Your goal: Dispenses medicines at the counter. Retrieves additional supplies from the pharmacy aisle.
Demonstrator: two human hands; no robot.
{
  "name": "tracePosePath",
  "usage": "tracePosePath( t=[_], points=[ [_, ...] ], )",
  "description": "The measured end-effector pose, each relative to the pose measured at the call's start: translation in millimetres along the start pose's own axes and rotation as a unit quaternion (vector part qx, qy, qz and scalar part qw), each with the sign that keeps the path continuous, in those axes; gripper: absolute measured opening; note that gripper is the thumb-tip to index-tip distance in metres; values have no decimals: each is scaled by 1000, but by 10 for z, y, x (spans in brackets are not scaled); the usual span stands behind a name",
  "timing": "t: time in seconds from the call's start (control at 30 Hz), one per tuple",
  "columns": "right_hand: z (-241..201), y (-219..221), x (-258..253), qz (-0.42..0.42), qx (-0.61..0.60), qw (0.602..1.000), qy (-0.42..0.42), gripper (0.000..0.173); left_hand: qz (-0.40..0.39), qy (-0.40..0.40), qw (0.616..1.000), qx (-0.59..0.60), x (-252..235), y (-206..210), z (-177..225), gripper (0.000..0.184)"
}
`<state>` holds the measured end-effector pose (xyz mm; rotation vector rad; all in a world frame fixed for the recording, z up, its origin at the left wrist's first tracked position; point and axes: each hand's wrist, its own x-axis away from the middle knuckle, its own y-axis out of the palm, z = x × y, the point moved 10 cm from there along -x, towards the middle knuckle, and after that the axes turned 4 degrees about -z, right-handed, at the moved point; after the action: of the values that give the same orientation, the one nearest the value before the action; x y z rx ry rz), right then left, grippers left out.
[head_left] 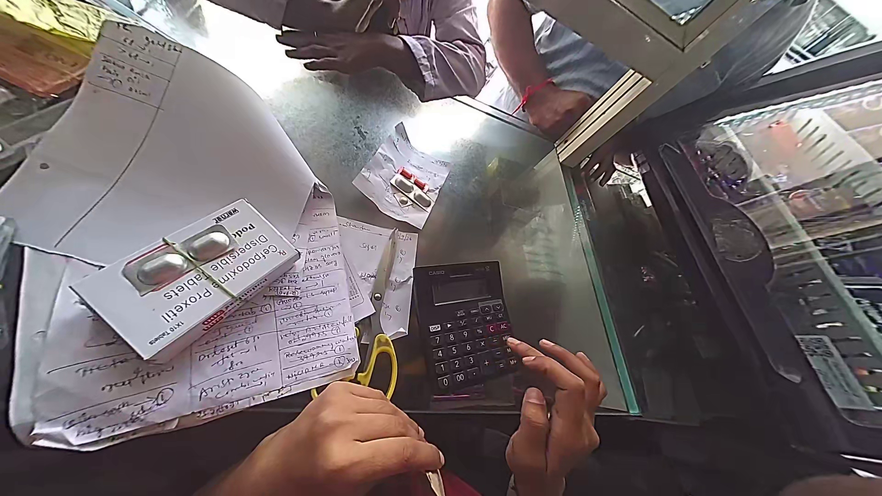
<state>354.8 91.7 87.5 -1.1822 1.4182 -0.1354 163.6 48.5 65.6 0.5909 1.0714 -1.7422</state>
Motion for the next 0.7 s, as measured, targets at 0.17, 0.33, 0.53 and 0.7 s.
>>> tracePosePath(
  t=[0.17, 0.33, 0.53, 0.7],
  points=[
    [75, 120, 22, -22, -25, 999, 2, 36, -1, 1, 1000, -10, 2, 5, -2, 15],
    [-3, 253, 18, -78, 27, 996, 17, 39, -7, -3, 1000, -14, 4, 19, -3, 16],
    [21, 158, 33, -72, -54, 996, 11, 36, -8, -14, 1000, -20, -8, 15, -27, 17],
    [-72, 115, 98, -67, -96, 993, -6, 36, -15, -24, 1000, -5, -29, 21, -39, 15]
  ],
)
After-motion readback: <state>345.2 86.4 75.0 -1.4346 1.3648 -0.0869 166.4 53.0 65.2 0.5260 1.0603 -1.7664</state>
